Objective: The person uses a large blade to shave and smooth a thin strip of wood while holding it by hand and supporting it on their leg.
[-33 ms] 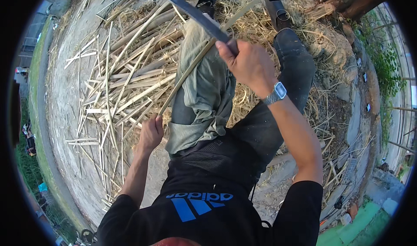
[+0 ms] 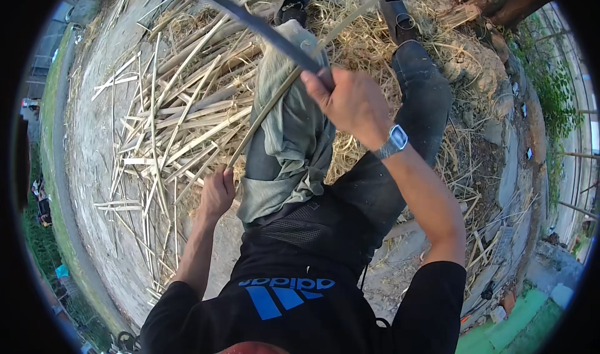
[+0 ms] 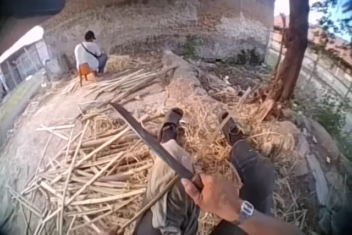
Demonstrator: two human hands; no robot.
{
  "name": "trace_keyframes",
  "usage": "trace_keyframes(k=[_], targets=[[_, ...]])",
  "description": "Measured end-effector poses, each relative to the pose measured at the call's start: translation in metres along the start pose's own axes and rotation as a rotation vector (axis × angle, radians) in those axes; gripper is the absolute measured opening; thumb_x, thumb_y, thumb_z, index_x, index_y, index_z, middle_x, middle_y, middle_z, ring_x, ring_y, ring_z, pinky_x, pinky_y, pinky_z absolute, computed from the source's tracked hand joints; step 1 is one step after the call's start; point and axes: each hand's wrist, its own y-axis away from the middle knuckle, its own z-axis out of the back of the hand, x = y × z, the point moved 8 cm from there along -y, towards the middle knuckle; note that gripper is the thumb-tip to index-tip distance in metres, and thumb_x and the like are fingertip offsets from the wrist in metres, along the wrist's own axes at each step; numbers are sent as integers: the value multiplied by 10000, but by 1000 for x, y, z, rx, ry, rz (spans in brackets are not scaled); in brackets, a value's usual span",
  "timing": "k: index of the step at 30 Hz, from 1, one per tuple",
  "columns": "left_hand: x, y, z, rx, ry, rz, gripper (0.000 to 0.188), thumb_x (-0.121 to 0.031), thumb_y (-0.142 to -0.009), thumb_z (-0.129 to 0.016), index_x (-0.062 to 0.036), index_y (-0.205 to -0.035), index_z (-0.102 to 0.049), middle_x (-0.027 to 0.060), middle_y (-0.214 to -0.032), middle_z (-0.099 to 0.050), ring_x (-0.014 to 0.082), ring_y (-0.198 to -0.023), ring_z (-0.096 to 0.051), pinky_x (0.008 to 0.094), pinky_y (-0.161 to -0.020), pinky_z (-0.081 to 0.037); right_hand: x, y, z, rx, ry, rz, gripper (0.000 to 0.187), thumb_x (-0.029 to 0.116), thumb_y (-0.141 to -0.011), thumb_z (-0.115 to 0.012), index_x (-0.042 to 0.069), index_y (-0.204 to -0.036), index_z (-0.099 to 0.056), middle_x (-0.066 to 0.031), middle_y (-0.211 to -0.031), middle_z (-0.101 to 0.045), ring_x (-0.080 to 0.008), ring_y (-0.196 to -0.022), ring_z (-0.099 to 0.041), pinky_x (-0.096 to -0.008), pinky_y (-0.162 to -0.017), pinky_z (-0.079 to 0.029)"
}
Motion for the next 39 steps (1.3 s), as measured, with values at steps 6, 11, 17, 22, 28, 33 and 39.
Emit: trace_keyframes(k=[6,11,17,22,28,33,39], targets=[[-6,5,11,10,41,1,271,-176,-1053,-515,4,-857,-570,266,-637,-585,491,-618,-604,531,-567,-461,-23,-18,12,113,123,-22,606,662,-967,-572,103,-769,-694,-105,-577,-643,-338,-581,-680,-443,-536,-528],[-11,-2,-1,-11,-30,-39,278,-189,-1051,-521,3,-855,-562,277,-664,-596,503,-632,-604,548,-574,-465,-30,-25,28,72,118,-81,608,647,-969,-586,80,-779,-697,-113,-578,-640,-345,-589,-683,-435,-544,-531],[-4,7,7,-17,-35,5,268,-187,-1045,-526,-2,-853,-547,253,-618,-574,487,-614,-608,539,-554,-468,10,26,-22,252,266,148,590,726,-924,-577,158,-820,-699,-111,-578,-645,-338,-606,-703,-489,-545,-550],[-14,0,8,-77,-78,-68,272,-171,-1057,-486,16,-871,-549,266,-623,-553,500,-598,-579,531,-541,-415,-101,-47,83,-201,196,-52,730,675,-1015,-476,67,-646,-644,-67,-472,-566,-252,-436,-603,-376,-432,-462],[-15,-6,19,19,-56,-45,325,-184,-1060,-496,25,-814,-532,281,-622,-548,501,-603,-581,521,-538,-432,-50,-6,34,-33,35,62,740,758,-964,-482,89,-688,-638,-28,-474,-530,-214,-433,-587,-365,-429,-448],[2,-4,34,80,-30,-61,403,-250,-1085,-491,37,-810,-552,283,-634,-536,515,-594,-535,516,-550,-420,-95,-33,48,-7,213,-97,699,728,-971,-506,102,-686,-636,-62,-488,-544,-270,-485,-631,-418,-495,-495],[-29,-30,44,93,-66,-123,402,-236,-1065,-515,54,-797,-590,307,-659,-554,534,-634,-529,534,-560,-409,-197,-101,158,-275,363,-239,766,684,-1008,-465,17,-705,-692,-172,-512,-580,-333,-498,-619,-433,-495,-476]])
